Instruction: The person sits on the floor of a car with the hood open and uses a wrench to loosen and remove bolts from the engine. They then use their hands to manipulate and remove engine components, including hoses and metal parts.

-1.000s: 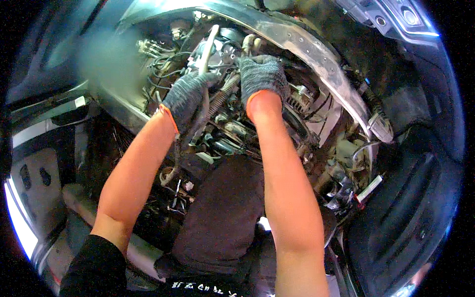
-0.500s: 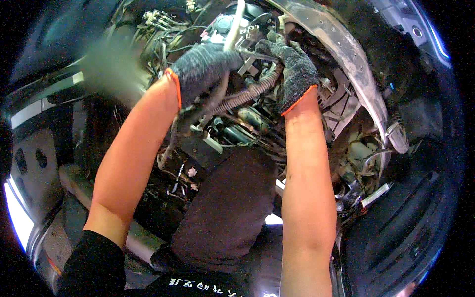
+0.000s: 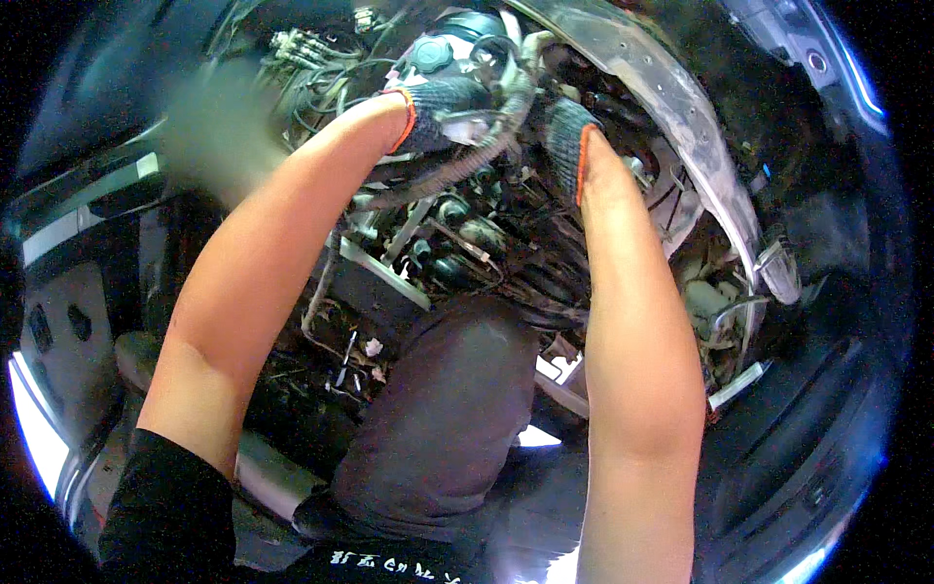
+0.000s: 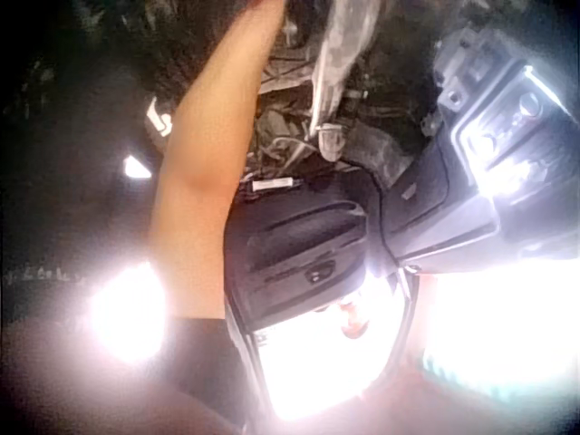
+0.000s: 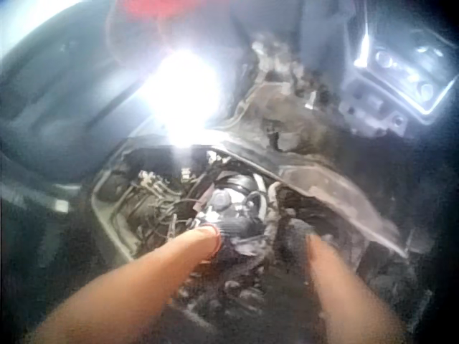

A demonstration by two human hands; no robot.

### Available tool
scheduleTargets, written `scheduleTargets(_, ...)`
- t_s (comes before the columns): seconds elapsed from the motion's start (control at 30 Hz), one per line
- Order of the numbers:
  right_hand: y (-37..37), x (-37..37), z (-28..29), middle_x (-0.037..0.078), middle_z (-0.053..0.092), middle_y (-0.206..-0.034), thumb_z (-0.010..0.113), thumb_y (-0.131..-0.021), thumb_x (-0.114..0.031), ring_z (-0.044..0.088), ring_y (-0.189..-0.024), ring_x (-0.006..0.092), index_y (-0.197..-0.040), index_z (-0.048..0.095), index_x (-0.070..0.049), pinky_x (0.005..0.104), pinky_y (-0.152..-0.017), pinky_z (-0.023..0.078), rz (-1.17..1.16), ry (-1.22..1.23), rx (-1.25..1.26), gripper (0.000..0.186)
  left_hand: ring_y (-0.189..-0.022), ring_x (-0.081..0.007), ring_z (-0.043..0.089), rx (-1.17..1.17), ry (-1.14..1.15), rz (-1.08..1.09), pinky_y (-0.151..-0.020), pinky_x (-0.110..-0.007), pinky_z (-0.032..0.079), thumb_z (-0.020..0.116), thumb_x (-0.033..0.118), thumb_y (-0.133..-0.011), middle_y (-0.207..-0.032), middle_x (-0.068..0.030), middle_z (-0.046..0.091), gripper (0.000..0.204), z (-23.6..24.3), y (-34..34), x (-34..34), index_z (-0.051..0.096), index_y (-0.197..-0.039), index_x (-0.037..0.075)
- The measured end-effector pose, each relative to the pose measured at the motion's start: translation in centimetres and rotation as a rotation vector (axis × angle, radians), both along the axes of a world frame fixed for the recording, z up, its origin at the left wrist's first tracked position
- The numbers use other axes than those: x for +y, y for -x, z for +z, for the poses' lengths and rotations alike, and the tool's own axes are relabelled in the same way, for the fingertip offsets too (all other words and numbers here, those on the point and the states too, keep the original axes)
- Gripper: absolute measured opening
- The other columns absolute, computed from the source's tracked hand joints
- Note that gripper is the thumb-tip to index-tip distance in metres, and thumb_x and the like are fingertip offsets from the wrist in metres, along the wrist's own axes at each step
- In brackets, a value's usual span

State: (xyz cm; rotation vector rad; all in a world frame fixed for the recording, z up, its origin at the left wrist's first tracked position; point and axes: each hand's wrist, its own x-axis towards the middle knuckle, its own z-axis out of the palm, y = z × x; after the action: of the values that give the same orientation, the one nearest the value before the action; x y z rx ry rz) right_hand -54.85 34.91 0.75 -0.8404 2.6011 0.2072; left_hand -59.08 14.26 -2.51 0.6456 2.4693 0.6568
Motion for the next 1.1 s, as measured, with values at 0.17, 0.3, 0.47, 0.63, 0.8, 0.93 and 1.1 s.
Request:
scheduleTargets(0.17,-0.7,5.8,-9.2,0.010,0.071,-0.089,0.055,-0.079,-0.014,0.067,-0.082,0.0271,-0.093,0.071,-0.012,0.0364,-0.076,0.053,0.334,-0.503,0.148,0.020,-0.088,-0.0186,0.067,-0.460,-0.551,0.328,-0.075,-0.035,0.054,0.061,0.014,-0.092,-0.107,-0.0088,0.070,0.027,-1.3,2.2,2.3,0.065,-0.118,0.008)
scheduleTargets(0.3,-1.9,0.4,-9.3,0.012,0.070,-0.102,0.052,-0.090,-0.010,0.066,-0.089,0.0232,-0.112,0.066,-0.009,0.0375,-0.081,0.052,-0.267,0.904,-0.555,0.027,-0.106,-0.0228,0.064,0.420,0.069,-0.507,-0.091,-0.037,0.051,0.054,0.009,-0.095,-0.120,-0.0082,0.066,0.033,-1.5,1.7,-2.3,0.063,-0.127,0.009)
scheduleTargets(0.47,-1.6,1.6,-6.6,0.015,0.070,-0.108,0.048,-0.091,-0.010,0.066,-0.102,0.0264,-0.115,0.067,-0.009,0.0369,-0.094,0.050,-0.030,0.170,0.020,0.030,-0.100,-0.0201,0.064,-0.436,-0.569,0.174,-0.085,-0.036,0.053,0.061,0.019,-0.092,-0.113,-0.0095,0.066,0.032,4.6,-1.9,-1.3,0.066,-0.122,0.009)
scheduleTargets(0.63,-1.7,2.2,-6.5,0.017,0.070,-0.103,0.054,-0.093,-0.020,0.065,-0.104,0.0241,-0.112,0.071,-0.008,0.0351,-0.097,0.047,-0.303,1.080,0.099,0.028,-0.063,-0.0147,0.055,-0.850,-1.127,0.767,-0.059,-0.029,0.048,0.054,0.026,-0.097,-0.083,-0.0036,0.059,0.026,9.1,-5.9,-4.4,0.065,-0.107,0.005)
scheduleTargets(0.8,0.5,-5.0,-2.1,0.019,0.070,-0.100,0.060,-0.091,-0.039,0.067,-0.092,0.0289,-0.118,0.066,-0.005,0.0392,-0.089,0.050,-0.934,0.613,-0.118,0.043,-0.049,-0.0213,0.052,-0.991,-1.088,0.802,-0.045,-0.035,0.042,0.057,0.036,-0.093,-0.062,-0.0042,0.055,0.031,14.1,-5.8,-2.1,0.065,-0.100,0.007)
scheduleTargets(0.93,0.5,-1.7,-2.8,0.018,0.070,-0.100,0.061,-0.091,-0.038,0.067,-0.090,0.0263,-0.116,0.067,-0.006,0.0382,-0.084,0.051,-0.839,0.709,-0.120,0.040,-0.067,-0.0259,0.058,-0.349,-0.523,0.416,-0.059,-0.039,0.045,0.057,0.037,-0.092,-0.078,-0.0102,0.061,0.034,12.2,-3.6,6.2,0.065,-0.104,0.007)
scheduleTargets(1.1,-4.4,9.2,0.4,0.016,0.070,-0.099,0.062,-0.092,-0.037,0.066,-0.087,0.0231,-0.113,0.068,-0.007,0.0370,-0.079,0.051,-0.975,0.918,-0.095,0.037,-0.089,-0.0316,0.064,0.315,-0.212,0.072,-0.077,-0.043,0.050,0.058,0.038,-0.090,-0.098,-0.0177,0.067,0.038,6.8,-7.5,16.1,0.065,-0.109,0.006)
